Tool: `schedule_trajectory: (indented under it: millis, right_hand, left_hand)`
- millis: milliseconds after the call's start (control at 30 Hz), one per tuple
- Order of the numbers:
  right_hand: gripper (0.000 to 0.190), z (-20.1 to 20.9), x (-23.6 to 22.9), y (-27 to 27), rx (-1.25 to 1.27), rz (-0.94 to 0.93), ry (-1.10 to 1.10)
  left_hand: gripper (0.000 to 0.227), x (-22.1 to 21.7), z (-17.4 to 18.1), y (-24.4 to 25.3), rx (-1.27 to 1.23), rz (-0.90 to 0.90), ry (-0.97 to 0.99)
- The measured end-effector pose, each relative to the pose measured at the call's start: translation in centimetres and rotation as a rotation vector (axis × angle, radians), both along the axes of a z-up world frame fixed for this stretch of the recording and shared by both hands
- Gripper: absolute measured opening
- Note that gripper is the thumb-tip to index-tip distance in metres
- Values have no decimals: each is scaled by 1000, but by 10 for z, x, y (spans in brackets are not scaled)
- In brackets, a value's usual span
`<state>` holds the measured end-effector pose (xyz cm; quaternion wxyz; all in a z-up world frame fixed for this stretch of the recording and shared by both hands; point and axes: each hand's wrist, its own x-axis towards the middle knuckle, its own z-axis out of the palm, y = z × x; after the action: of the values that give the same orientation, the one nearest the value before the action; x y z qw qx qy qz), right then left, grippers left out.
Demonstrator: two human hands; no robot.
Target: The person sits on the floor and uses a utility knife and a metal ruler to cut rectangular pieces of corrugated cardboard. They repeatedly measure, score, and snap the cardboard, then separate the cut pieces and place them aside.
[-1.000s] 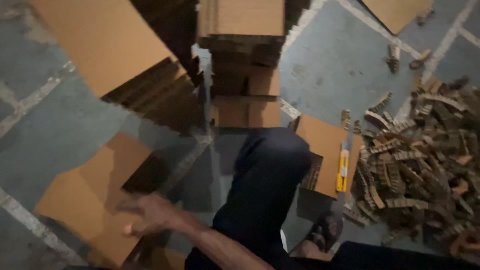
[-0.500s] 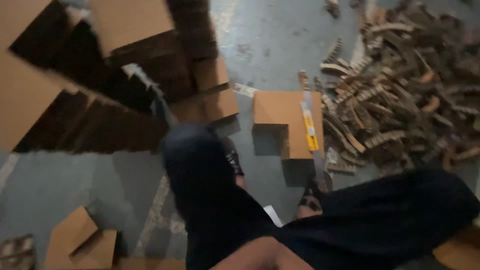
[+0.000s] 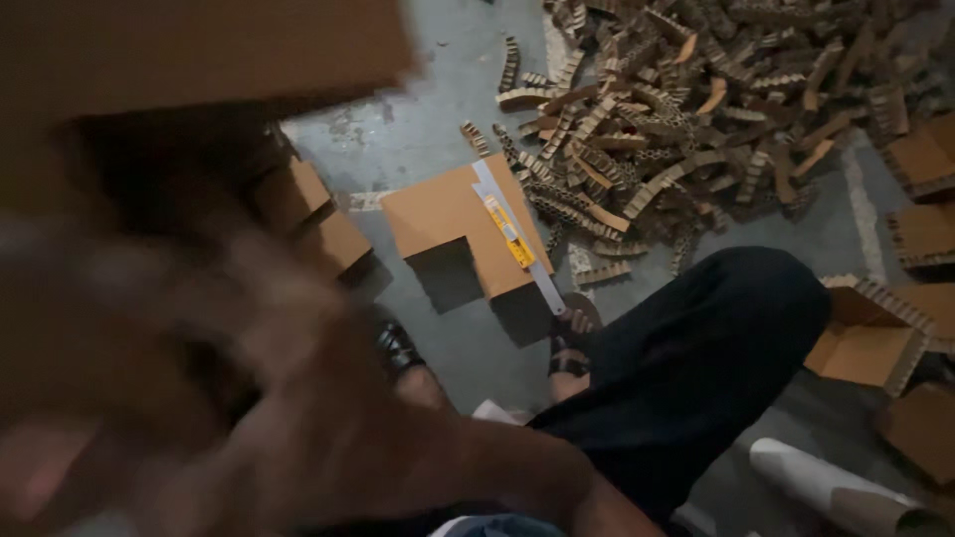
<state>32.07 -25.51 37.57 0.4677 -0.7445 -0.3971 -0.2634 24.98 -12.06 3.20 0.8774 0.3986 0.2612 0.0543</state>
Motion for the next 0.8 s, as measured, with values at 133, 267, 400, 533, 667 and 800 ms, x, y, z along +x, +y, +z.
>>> schedule_trajectory:
  millis: [133,267,400,533,667,800]
  right_hand:
    - [26,-7,19,-3,19,-203,44]
    - [30,-46,22,20,78,-319,239]
    - [51,-94,26,39,76,-422,464]
    - [64,-126,31,46,-172,-541,447]
    - [75,-131,29,41,-117,-335,806]
    - [76,-126,35,29,-185,-344,784]
  left_hand:
    - [65,17,-9,-11,-47,-22,-13]
    - [64,16,-24,-21,-104,8,-28]
    - [64,22,-33,-20,-152,27,-48]
    - [63,41,-43,-24,-223,24,-83]
    - [62,53,-51,-24,-307,25,-139]
    - [62,79,-54,-24,-381,1,-215]
